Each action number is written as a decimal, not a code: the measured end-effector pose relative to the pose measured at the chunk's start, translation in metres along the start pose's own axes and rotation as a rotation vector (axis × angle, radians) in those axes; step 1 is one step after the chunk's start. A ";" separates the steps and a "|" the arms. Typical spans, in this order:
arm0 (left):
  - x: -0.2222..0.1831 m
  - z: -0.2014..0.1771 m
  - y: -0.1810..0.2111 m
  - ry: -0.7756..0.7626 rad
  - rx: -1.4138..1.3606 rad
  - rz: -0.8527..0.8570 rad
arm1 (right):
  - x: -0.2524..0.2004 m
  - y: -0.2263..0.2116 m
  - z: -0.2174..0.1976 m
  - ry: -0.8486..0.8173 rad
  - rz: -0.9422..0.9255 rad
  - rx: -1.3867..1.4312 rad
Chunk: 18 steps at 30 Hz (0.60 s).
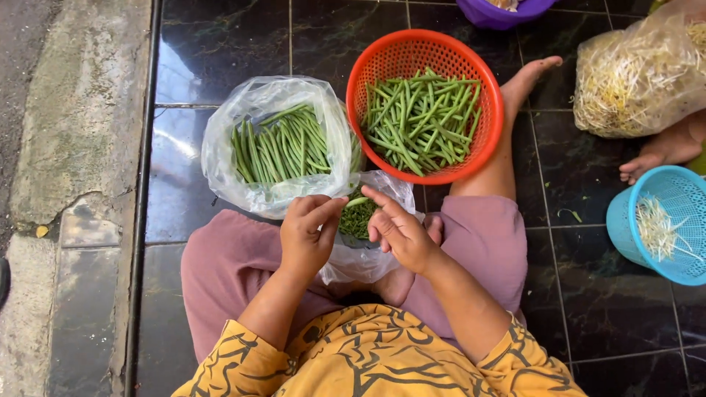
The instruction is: A person sitting on the floor is trimming and cutting green beans into small pieces using a small knife.
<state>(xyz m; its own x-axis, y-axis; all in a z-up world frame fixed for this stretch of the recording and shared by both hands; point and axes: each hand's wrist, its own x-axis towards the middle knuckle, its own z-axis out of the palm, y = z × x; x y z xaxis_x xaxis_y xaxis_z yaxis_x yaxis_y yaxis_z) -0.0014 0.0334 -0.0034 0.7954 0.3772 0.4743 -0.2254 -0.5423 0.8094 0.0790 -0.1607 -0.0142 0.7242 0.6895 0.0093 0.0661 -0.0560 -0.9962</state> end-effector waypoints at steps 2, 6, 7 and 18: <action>-0.006 0.004 -0.001 -0.018 -0.055 -0.056 | -0.004 0.005 -0.001 -0.002 0.023 0.015; -0.008 0.006 0.003 -0.099 -0.160 -0.208 | -0.009 0.016 0.001 -0.003 0.048 0.055; -0.010 0.010 0.002 -0.101 -0.160 -0.210 | -0.010 0.019 0.003 -0.001 0.051 0.056; -0.012 0.015 -0.001 0.012 -0.040 0.054 | -0.015 0.022 0.009 -0.023 0.073 0.029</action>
<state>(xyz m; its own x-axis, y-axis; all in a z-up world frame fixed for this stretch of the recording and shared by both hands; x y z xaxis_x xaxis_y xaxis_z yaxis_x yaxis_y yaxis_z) -0.0024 0.0176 -0.0152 0.7750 0.3573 0.5212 -0.2901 -0.5316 0.7958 0.0631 -0.1655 -0.0375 0.7107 0.7005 -0.0651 -0.0068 -0.0857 -0.9963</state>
